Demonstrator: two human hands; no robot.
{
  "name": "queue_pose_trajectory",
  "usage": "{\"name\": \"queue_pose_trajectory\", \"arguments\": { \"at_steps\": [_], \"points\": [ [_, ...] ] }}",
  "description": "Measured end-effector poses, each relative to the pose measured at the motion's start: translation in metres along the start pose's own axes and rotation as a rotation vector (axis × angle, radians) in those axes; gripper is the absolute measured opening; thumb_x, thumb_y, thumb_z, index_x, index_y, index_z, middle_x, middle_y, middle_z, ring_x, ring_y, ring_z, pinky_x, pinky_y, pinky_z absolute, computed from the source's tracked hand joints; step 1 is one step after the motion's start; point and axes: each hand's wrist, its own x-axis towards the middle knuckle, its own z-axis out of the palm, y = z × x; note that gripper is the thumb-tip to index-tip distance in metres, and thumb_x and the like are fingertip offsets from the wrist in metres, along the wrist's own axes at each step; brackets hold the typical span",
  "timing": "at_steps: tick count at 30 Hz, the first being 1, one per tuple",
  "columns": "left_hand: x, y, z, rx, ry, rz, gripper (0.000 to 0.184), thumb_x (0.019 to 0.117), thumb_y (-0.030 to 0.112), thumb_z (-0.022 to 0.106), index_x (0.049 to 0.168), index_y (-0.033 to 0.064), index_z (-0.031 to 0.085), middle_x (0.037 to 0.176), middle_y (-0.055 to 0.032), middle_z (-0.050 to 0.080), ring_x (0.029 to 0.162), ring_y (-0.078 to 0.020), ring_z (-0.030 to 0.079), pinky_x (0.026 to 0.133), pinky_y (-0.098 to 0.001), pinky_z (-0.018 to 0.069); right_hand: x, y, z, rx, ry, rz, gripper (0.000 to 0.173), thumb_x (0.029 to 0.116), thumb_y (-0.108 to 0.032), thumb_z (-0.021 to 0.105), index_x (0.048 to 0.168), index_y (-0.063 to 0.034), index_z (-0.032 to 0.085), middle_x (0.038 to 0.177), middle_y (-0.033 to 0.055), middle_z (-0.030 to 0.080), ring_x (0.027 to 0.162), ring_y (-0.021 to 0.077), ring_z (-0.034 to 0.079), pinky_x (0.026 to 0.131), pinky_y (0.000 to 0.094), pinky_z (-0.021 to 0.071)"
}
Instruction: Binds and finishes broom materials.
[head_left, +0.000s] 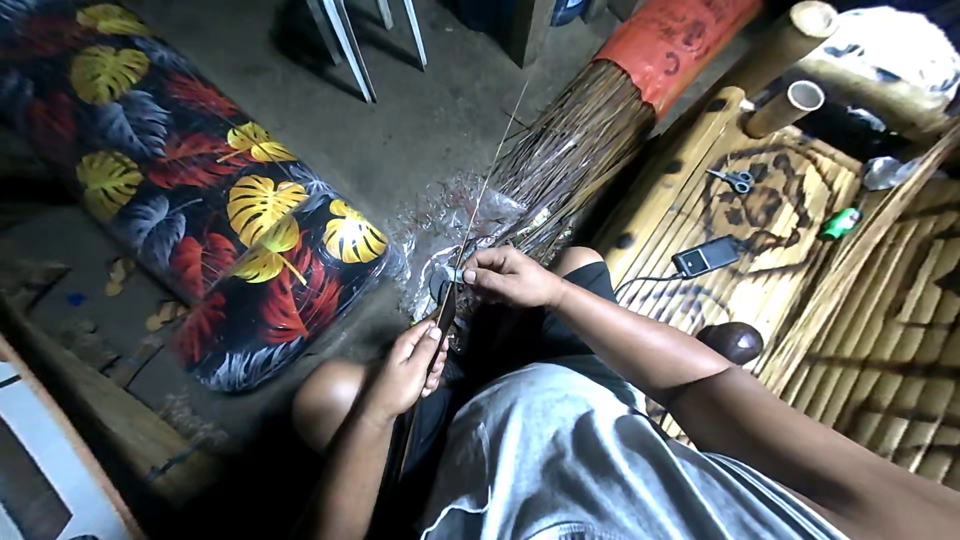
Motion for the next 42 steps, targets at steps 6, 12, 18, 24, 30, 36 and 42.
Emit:
{"name": "queue_pose_trajectory", "arguments": {
  "at_steps": [6,12,18,24,30,36,42],
  "points": [
    [-0.002,-0.001,0.000,-0.012,-0.022,0.011,0.034,0.1113,0.027,0.030,0.096,0.0120,0.055,0.064,0.0058,0.046,0.045,-0.0037,0.044,0.041,-0.0171,0.0412,0.004,0.002,-0.013,0.042,0.146,-0.036,0.021,0.1055,-0.014,0.052,0.101,0.0008,0.066,0.077,0.0033,0.066,0.063,0.0104,0.062,0.057,0.0285,0.0551],
    [-0.003,0.000,0.001,-0.063,-0.030,-0.001,0.035,0.1109,0.025,0.027,0.094,0.0119,0.056,0.062,0.0063,0.044,0.043,-0.0027,0.041,0.039,-0.0162,0.0386,0.010,-0.005,-0.021,0.188,0.335,0.052,0.024,0.1073,-0.017,0.048,0.118,-0.0004,0.062,0.079,0.0038,0.065,0.062,0.0109,0.061,0.055,0.0265,0.0532],
    [-0.003,0.001,-0.003,-0.155,-0.066,-0.016,0.039,0.1093,0.024,0.022,0.094,0.0118,0.055,0.061,0.0061,0.044,0.042,-0.0027,0.041,0.038,-0.0162,0.0374,-0.006,-0.015,0.006,0.289,0.078,0.189,0.029,0.1054,-0.020,0.050,0.123,-0.0027,0.064,0.066,0.0064,0.063,0.047,0.0105,0.055,0.043,0.0243,0.0482],
    [-0.003,0.000,-0.004,-0.186,-0.088,-0.011,0.040,0.1090,0.023,0.021,0.093,0.0121,0.055,0.061,0.0062,0.043,0.042,-0.0027,0.040,0.038,-0.0160,0.0368,-0.009,0.000,0.025,0.470,-0.066,0.159,0.028,0.1080,-0.020,0.047,0.113,-0.0004,0.065,0.066,0.0045,0.060,0.049,0.0083,0.055,0.046,0.0218,0.0481],
    [-0.003,-0.001,-0.014,-0.470,-0.290,-0.069,0.036,0.1081,0.026,0.024,0.095,0.0137,0.055,0.063,0.0060,0.044,0.042,-0.0030,0.042,0.037,-0.0156,0.0365,-0.002,0.008,0.015,0.230,0.005,-0.019,0.027,0.1064,-0.016,0.053,0.118,0.0026,0.068,0.076,0.0056,0.066,0.058,0.0096,0.059,0.051,0.0247,0.0509],
    [-0.002,0.000,-0.017,-0.586,-0.372,-0.099,0.031,0.1083,0.029,0.034,0.094,0.0139,0.057,0.064,0.0062,0.046,0.042,-0.0031,0.045,0.037,-0.0160,0.0381,0.007,0.001,0.005,0.069,0.077,-0.156,0.028,0.1050,-0.012,0.053,0.121,0.0063,0.066,0.091,0.0062,0.071,0.072,0.0081,0.066,0.065,0.0270,0.0589],
    [0.000,-0.001,-0.018,-0.586,-0.394,-0.084,0.031,0.1091,0.031,0.034,0.094,0.0134,0.056,0.065,0.0056,0.046,0.043,-0.0035,0.045,0.037,-0.0162,0.0382,0.021,-0.007,-0.017,0.185,0.119,-0.089,0.028,0.1056,-0.014,0.053,0.124,0.0029,0.065,0.084,0.0030,0.069,0.067,0.0084,0.063,0.058,0.0255,0.0551]
  ]
}}
